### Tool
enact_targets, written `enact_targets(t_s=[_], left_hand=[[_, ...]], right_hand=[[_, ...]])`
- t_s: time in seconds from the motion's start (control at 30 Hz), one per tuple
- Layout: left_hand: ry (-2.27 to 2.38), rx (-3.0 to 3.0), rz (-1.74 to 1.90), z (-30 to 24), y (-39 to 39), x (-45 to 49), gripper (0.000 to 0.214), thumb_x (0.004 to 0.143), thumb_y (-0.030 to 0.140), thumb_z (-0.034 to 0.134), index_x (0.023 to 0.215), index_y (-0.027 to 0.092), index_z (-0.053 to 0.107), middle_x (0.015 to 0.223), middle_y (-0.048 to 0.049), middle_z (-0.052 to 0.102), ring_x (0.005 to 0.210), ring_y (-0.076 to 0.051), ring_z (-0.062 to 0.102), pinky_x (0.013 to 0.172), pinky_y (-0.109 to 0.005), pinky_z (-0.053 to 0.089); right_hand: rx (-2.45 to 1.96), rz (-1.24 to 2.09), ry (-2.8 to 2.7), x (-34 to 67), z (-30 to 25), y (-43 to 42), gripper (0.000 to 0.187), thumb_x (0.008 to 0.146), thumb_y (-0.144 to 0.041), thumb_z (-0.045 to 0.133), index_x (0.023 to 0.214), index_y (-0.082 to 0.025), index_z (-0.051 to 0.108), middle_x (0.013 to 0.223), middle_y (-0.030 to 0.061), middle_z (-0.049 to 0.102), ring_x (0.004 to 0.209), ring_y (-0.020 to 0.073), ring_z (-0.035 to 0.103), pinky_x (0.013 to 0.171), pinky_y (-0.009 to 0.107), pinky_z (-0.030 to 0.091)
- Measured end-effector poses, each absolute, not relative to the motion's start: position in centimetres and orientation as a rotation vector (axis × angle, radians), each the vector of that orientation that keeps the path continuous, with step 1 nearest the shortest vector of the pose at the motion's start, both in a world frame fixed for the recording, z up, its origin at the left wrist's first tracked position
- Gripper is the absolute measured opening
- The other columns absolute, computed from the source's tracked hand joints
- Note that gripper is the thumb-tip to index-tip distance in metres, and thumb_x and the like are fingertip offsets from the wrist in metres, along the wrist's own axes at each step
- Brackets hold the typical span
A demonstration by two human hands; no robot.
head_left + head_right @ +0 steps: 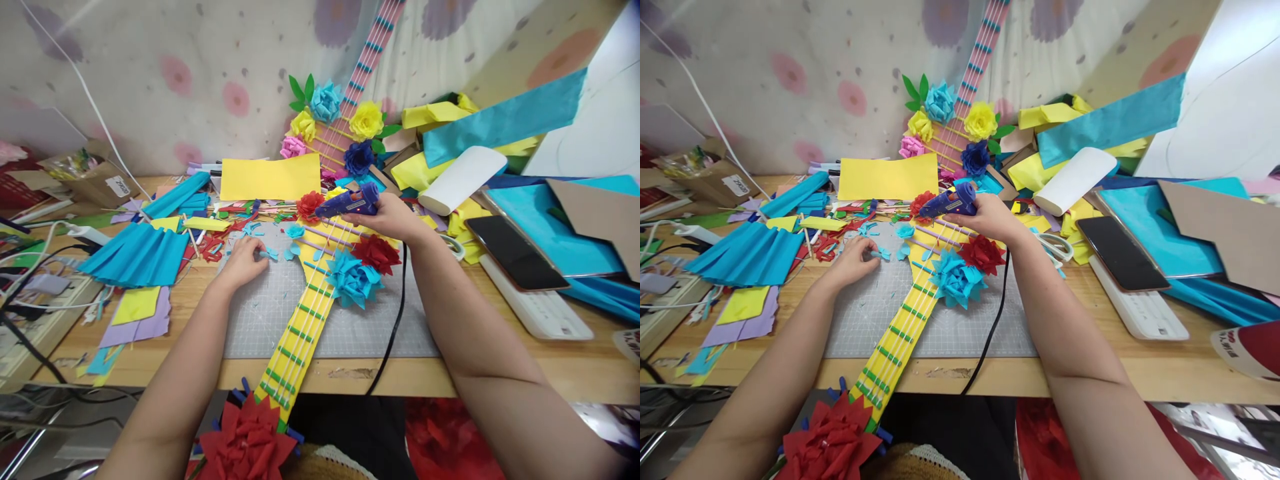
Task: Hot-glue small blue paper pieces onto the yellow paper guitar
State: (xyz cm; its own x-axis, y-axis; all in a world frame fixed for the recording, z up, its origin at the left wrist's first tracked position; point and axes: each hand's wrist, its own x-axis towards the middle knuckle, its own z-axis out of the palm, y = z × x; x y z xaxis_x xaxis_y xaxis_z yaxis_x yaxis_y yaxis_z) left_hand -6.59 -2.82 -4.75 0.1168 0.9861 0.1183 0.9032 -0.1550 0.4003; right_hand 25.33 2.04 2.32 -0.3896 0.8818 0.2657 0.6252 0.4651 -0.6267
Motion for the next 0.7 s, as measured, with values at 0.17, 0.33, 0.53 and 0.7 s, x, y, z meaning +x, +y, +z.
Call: enact_targets(t_s=[0.17,0.33,0.53,0.7], left_hand=[[1.837,2.084,0.621,-4.4,-2.8,-6.6,0.009,0.071,0.029,0.058,0.073,0.022,0.053,0.082,-0.0030,0.059,0.086,-0.020,0.054,0.080,-0.032,0.044],[1.786,1.815,0.800,-4.1,-2.7,-7.5,0.019,0.072,0.038,0.057,0.076,0.020,0.061,0.073,-0.0013,0.063,0.068,-0.016,0.054,0.065,-0.028,0.041],[1.777,1.458,1.087,-3.8,-2.8,-7.0,0.027,0.062,0.041,0.064,0.074,0.017,0.068,0.078,-0.0054,0.071,0.065,-0.016,0.055,0.054,-0.026,0.039],[1.626,1.140,1.120,-3.2,-3.8,-3.8,0.024,0.056,0.040,0.066,0.065,0.017,0.065,0.068,-0.0053,0.068,0.059,-0.015,0.054,0.043,-0.023,0.032]], right_hand=[[-1.233,0.598,-2.135,25.2,2.6,1.8,0.052,0.070,-0.063,0.064,0.087,-0.014,0.072,0.074,0.0052,0.066,0.072,0.0202,0.058,0.068,0.031,0.045],[-1.245,0.597,-2.140,25.3,2.7,1.8,0.051,0.070,-0.061,0.064,0.089,-0.015,0.071,0.074,0.0047,0.065,0.072,0.0206,0.058,0.067,0.030,0.044],[-1.217,0.572,-2.198,25.1,2.8,1.7,0.049,0.071,-0.061,0.062,0.087,-0.016,0.071,0.069,0.0028,0.062,0.067,0.0187,0.055,0.063,0.030,0.042],[-1.136,0.638,-2.277,24.2,3.4,0.6,0.047,0.075,-0.058,0.062,0.095,-0.017,0.071,0.079,0.0029,0.068,0.074,0.0196,0.059,0.067,0.029,0.043]])
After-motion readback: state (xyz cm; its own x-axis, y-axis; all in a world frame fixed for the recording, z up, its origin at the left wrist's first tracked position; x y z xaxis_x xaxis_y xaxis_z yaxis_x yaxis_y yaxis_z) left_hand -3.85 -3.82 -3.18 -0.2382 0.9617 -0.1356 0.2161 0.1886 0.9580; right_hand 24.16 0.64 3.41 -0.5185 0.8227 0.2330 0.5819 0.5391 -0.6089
